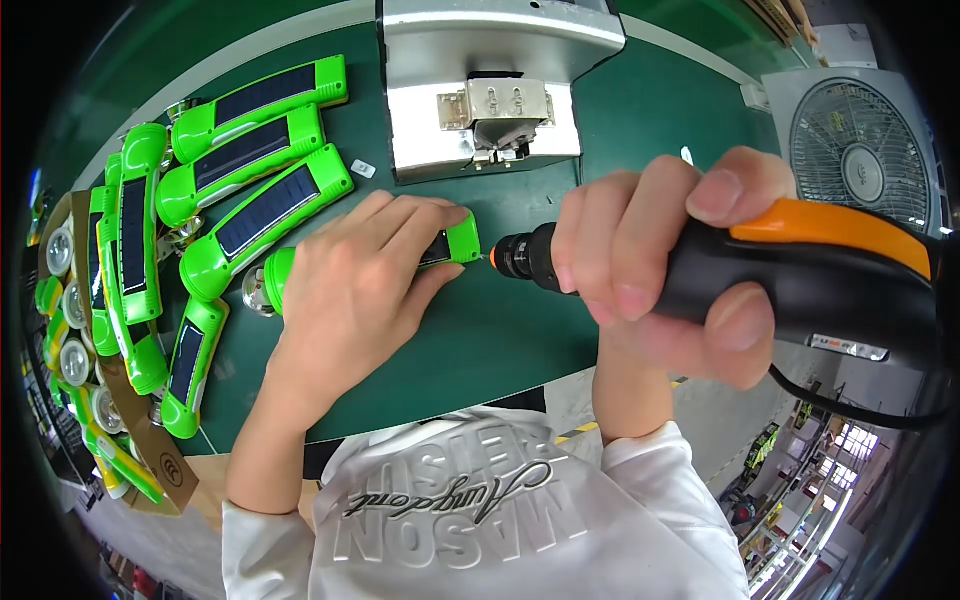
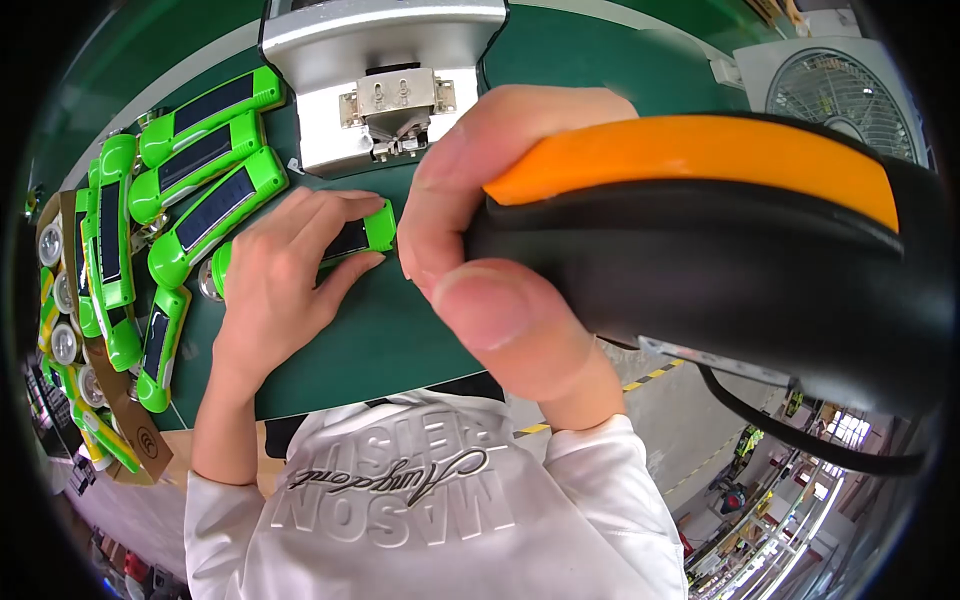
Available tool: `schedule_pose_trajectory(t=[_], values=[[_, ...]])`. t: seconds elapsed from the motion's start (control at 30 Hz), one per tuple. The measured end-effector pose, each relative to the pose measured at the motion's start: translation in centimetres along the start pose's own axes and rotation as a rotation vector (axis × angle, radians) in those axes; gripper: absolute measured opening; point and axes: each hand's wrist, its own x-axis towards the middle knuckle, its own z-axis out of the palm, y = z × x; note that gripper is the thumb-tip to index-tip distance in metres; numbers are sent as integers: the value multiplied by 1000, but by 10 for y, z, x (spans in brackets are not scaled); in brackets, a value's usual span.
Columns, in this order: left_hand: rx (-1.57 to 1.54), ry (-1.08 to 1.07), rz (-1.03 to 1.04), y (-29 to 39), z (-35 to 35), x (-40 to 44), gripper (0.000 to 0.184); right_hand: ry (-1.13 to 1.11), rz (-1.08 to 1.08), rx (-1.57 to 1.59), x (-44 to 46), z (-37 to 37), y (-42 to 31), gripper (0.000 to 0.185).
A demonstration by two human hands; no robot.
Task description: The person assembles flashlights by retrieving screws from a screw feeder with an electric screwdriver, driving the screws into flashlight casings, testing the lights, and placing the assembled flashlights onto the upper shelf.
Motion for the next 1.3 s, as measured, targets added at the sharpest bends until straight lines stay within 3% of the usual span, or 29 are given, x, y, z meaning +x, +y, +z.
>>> schedule_pose_trajectory(t=[0.47, 0.67, 1.0, 1.13, 1.3], values=[[-20, 34, 23, -4, -1, -4, 33, -95, -56, 60, 4, 11, 29, 42], [-24, 47, 30, -3, 0, -4, 34, -10, 22, 51, -2, 18, 28, 30], [3, 73, 69, -4, 0, -10, 34, 123, -39, -108, -10, 33, 29, 45], [37, 62, 84, -2, 1, -9, 37, 27, -256, 84, 5, 6, 2, 43], [115, -8, 139, 12, 20, 10, 40, 264, -320, 74, 42, 4, -16, 44]])
